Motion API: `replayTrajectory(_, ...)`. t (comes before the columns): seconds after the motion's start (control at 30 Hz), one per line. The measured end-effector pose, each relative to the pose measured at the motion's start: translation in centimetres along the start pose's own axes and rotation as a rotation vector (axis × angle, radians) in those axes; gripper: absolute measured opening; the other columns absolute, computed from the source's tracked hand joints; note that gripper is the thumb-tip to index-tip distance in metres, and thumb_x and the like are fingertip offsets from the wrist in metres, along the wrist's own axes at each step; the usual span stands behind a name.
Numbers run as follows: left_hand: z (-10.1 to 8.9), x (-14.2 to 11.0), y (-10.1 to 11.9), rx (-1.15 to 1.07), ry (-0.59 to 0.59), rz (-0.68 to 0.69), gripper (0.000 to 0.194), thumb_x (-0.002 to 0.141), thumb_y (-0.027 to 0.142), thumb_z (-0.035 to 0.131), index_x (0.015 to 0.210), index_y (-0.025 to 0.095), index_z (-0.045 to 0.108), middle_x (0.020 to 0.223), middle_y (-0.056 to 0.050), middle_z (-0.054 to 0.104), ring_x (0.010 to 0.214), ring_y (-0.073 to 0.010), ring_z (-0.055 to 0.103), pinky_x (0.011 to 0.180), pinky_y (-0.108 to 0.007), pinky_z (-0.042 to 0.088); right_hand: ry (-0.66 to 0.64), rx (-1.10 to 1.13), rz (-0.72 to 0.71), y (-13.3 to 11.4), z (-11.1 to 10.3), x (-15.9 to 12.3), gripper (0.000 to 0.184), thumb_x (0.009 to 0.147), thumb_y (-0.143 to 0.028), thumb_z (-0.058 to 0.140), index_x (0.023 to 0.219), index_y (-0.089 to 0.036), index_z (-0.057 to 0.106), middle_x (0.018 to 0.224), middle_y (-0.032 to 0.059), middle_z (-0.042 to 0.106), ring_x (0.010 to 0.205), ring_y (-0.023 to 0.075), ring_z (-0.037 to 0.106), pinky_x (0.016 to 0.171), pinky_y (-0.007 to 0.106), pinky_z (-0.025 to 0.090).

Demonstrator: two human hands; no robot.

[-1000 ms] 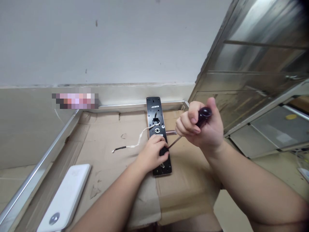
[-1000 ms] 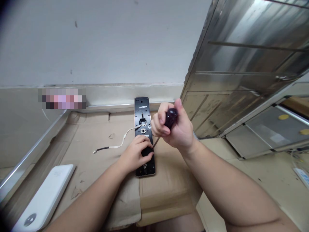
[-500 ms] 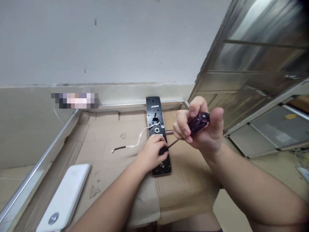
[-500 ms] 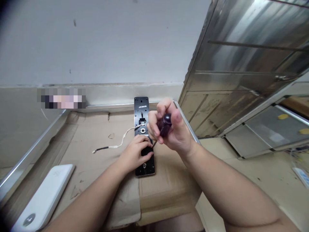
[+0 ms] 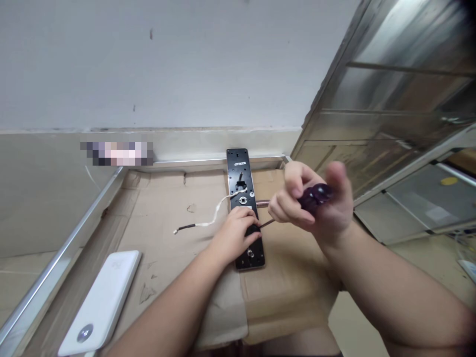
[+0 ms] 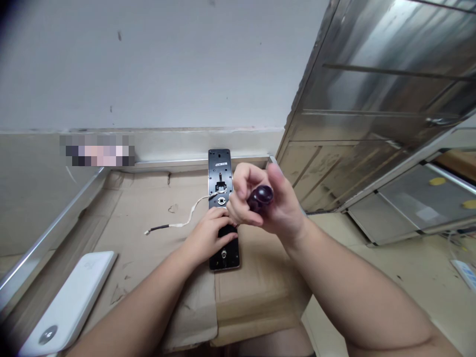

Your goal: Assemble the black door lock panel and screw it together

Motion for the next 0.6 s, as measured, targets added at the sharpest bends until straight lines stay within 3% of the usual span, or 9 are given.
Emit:
replayTrajectory(0.1,0.01,0.02,0.04,-0.003,-0.003,-0.002,0.017,0.084,0.023,0.075,0.101,0.02,0.072,0.11,-0.006,0.065,0.109,-0.0234,0.055,0.098,-0.038,0.048,0.084,-0.04,-0.136,0.18,-0.2,-0.11,0.045,0.089,-0.07,0.056,0.091,-0.025,0.054,0.073,-0.0054,0.055,0.042,0.006,0.041,0.045,0.022,0.038)
replayTrajectory(0.17,0.0,0.02,0.05,0.0,0.002,0.004,0.016,0.084,0.023,0.075,0.099,0.02,0.071,0.111,-0.006,0.065,0.11,-0.0241,0.056,0.099,-0.039,0.048,0.11,-0.061,-0.158,0.32,-0.47,-0.07,0.041,0.091,-0.065,0.057,0.09,-0.024,0.058,0.084,-0.0024,0.056,0.05,0.0077,0.051,0.045,0.023,0.04)
replayTrajectory(0.27,-0.05,-0.01,0.0,0.006,0.011,0.012,0.016,0.085,0.024,0.075,0.099,0.02,0.071,0.115,-0.007,0.066,0.114,-0.0255,0.056,0.102,-0.041,0.047,0.01,-0.088,-0.064,0.55,-0.26,0.19,0.057,0.097,-0.068,0.041,0.079,-0.019,0.065,0.072,0.0011,0.055,0.061,0.0147,0.058,0.056,0.03,0.047)
replayTrajectory(0.4,-0.01,-0.05,-0.05,0.003,-0.001,0.011,0.017,0.085,0.024,0.074,0.102,0.021,0.071,0.117,-0.007,0.066,0.114,-0.0253,0.056,0.103,-0.043,0.046,-0.082,-0.017,0.013,0.27,0.37,0.11,0.068,0.101,-0.067,0.026,0.07,-0.019,0.061,0.043,-0.0047,0.039,0.044,0.0113,0.041,0.054,0.028,0.041)
replayTrajectory(0.47,-0.05,-0.05,-0.03,0.0,-0.001,0.004,0.017,0.085,0.024,0.074,0.102,0.021,0.071,0.115,-0.007,0.066,0.113,-0.0248,0.056,0.101,-0.041,0.047,-0.051,0.005,-0.019,0.09,0.39,-0.02,0.064,0.096,-0.074,0.029,0.079,-0.02,0.059,0.044,-0.0073,0.039,0.04,0.009,0.035,0.052,0.026,0.039)
replayTrajectory(0.6,-0.12,-0.05,0.09,-0.004,0.004,0.006,0.015,0.085,0.024,0.073,0.1,0.021,0.071,0.111,-0.006,0.065,0.11,-0.0242,0.056,0.098,-0.039,0.048,-0.018,-0.046,-0.164,0.13,0.08,-0.19,0.049,0.087,-0.071,0.058,0.094,-0.023,0.054,0.071,-0.005,0.054,0.042,0.006,0.043,0.047,0.023,0.041)
Point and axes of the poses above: each hand's wrist, its own x-axis towards the middle knuckle, its own z-axis out of the palm, y = z × x, the point moved 5 cm from there along x, towards the middle knuckle
